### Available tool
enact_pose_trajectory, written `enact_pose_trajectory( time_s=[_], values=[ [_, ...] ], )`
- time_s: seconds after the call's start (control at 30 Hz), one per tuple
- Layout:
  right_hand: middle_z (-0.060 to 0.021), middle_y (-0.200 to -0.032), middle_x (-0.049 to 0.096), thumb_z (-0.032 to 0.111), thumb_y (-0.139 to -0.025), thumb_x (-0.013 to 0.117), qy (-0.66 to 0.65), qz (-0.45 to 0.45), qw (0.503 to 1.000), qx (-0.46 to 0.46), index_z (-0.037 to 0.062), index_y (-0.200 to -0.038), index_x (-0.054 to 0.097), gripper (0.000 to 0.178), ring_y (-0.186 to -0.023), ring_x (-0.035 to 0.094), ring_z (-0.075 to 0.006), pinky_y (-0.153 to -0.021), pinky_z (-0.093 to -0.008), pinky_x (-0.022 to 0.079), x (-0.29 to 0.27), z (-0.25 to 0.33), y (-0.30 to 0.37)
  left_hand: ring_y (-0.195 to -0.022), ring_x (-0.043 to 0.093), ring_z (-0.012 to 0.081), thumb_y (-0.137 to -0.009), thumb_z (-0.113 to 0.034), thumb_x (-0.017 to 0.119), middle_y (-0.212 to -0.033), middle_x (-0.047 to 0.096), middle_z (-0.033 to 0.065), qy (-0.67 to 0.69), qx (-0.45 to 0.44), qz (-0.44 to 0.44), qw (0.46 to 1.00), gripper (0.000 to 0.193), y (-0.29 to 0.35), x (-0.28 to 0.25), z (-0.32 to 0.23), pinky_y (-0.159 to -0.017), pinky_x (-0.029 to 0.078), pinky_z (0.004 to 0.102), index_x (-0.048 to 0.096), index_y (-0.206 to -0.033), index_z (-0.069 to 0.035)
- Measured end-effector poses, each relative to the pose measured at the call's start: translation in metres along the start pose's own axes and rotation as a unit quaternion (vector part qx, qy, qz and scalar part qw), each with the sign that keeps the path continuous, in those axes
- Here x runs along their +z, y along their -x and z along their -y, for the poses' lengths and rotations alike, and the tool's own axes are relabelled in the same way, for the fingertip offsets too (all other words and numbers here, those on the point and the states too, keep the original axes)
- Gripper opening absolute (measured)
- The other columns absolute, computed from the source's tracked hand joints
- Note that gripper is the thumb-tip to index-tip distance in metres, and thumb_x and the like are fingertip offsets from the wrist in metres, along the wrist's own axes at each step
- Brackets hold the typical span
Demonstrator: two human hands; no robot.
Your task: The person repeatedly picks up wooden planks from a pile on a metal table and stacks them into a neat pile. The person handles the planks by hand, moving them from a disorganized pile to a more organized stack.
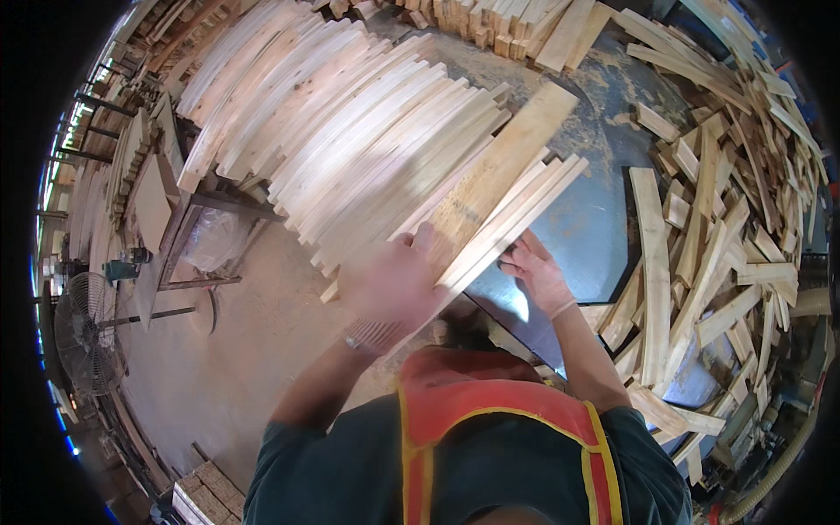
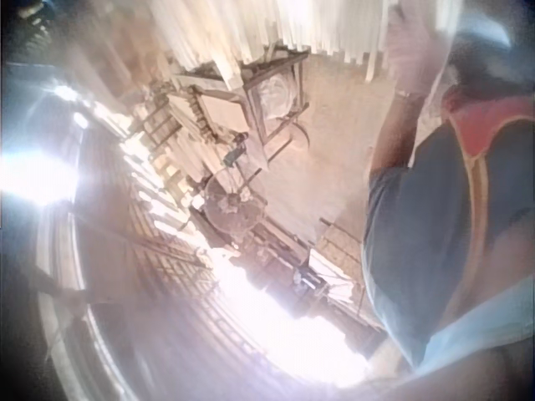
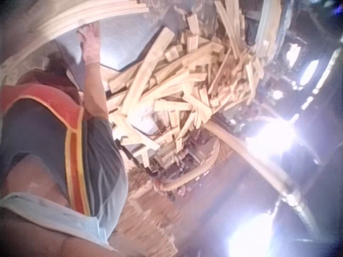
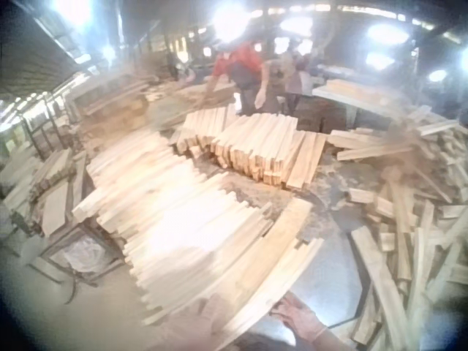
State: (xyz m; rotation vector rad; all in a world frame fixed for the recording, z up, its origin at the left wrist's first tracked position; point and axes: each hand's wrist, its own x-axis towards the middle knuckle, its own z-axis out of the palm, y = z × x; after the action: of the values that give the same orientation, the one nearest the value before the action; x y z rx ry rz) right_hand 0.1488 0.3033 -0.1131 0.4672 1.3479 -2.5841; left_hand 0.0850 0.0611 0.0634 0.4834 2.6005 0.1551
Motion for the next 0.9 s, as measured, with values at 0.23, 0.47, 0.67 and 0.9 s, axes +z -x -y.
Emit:
enact_pose_trajectory(
  time_s=[0.23,0.47,0.67,0.9],
  values=[
    [-0.0148,-0.132,0.07,0.044,-0.1,0.07,-0.153,0.032,0.985,0.066,-0.0031,-0.147,0.054,0.068,-0.122,0.067,-0.0251,-0.106,-0.0378,0.053,0.061,0.006,0.03,-0.114,0.064,0.0209,-0.101,-0.014,0.061,-0.132,0.063,0.0126,0.679,0.083,0.124,0.718,0.061,-0.04,0.092,0.008,-0.099,0.054,0.0358,0.043,-0.156,0.001],
    [-0.011,-0.125,0.071,0.011,-0.098,0.064,0.19,-0.094,0.976,0.05,-0.0054,-0.145,0.055,0.05,-0.108,0.07,-0.0198,-0.094,-0.0342,0.057,0.114,0.001,0.037,-0.136,0.058,0.0312,-0.098,-0.015,0.065,-0.151,0.055,0.0193,0.24,0.177,-0.152,0.942,0.062,-0.035,0.034,0.094,-0.117,0.045,0.0437,0.046,-0.155,0.0],
    [-0.019,-0.118,0.072,0.004,-0.089,0.067,0.631,0.005,0.774,-0.05,0.0059,-0.136,0.062,0.047,-0.106,0.07,-0.0406,-0.092,-0.0431,0.058,0.174,0.022,0.027,-0.121,0.062,0.0309,-0.102,-0.022,0.063,-0.135,0.06,0.0184,-0.176,0.405,-0.347,0.828,0.041,-0.021,-0.053,0.157,-0.103,0.056,0.0538,0.059,-0.141,-0.01],
    [-0.0196,-0.135,0.066,0.014,-0.09,0.079,0.635,-0.204,0.65,-0.364,0.0037,-0.137,0.064,0.05,-0.129,0.062,-0.0385,-0.114,-0.0465,0.047,0.178,0.042,-0.02,-0.074,0.069,0.0206,-0.106,-0.024,0.061,-0.086,0.067,0.0119,-0.313,0.105,-0.084,0.94,0.022,-0.114,-0.095,0.262,-0.057,0.064,0.0344,0.066,-0.114,-0.004]
  ],
)
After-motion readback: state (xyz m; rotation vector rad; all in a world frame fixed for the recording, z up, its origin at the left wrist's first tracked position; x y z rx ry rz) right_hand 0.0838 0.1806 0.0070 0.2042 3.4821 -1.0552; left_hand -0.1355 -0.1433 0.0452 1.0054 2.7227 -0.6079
